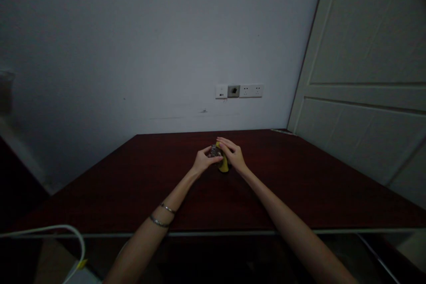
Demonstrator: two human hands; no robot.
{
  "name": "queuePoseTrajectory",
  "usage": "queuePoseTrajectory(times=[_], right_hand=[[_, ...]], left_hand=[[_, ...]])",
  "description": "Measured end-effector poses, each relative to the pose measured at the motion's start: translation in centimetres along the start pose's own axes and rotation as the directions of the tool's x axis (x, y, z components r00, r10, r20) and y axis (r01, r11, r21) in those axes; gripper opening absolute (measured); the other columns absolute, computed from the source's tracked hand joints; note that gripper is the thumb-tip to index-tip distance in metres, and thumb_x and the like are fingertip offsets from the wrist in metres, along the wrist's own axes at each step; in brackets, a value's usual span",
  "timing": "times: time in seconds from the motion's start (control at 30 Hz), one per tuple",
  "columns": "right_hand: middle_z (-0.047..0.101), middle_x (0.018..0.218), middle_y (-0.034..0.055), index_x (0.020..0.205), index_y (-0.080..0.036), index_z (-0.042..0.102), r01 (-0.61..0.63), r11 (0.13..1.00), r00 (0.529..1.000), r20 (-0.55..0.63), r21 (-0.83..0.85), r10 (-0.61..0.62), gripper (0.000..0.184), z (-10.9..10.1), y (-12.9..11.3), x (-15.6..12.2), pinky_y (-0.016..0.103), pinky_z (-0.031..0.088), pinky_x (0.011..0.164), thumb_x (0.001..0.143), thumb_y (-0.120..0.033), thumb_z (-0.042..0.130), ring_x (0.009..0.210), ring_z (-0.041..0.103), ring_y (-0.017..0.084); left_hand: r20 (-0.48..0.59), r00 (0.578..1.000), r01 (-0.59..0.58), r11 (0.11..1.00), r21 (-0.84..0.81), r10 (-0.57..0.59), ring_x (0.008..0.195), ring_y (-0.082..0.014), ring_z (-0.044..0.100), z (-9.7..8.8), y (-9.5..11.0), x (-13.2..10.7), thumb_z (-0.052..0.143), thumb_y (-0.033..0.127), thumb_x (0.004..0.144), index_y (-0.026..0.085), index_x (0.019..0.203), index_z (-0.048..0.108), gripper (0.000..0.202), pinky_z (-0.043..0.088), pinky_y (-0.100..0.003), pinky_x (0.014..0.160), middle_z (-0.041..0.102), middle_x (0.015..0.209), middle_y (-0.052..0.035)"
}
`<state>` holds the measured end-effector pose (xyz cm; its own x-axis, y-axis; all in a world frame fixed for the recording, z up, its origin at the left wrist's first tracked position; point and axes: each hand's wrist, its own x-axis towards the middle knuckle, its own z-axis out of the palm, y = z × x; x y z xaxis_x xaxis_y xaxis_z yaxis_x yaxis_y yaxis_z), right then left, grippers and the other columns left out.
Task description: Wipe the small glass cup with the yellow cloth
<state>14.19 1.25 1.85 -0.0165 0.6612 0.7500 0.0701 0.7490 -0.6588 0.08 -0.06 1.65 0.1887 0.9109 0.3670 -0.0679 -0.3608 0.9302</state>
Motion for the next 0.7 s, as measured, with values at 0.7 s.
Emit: queuePoseTrajectory(times=[0.7], right_hand=[[0.06,0.114,0.0061,0.108,-0.022,0.061,-0.176,0.981,0.975,0.155,0.081,0.162,0.041,-0.6,0.1,0.4,0.038,0.038,0.096,0.074,-0.044,0.056,0.108,0.053,0.023]], left_hand=[[-0.028,0.994,0.104,0.994,-0.023,-0.104,0.074,-0.0173,0.062,-0.8,-0.4,0.2,0.076,0.034,0.052,0.011,0.095,0.065,0.05,0.049,-0.026,0.066,0.068,0.087,-0.0076]])
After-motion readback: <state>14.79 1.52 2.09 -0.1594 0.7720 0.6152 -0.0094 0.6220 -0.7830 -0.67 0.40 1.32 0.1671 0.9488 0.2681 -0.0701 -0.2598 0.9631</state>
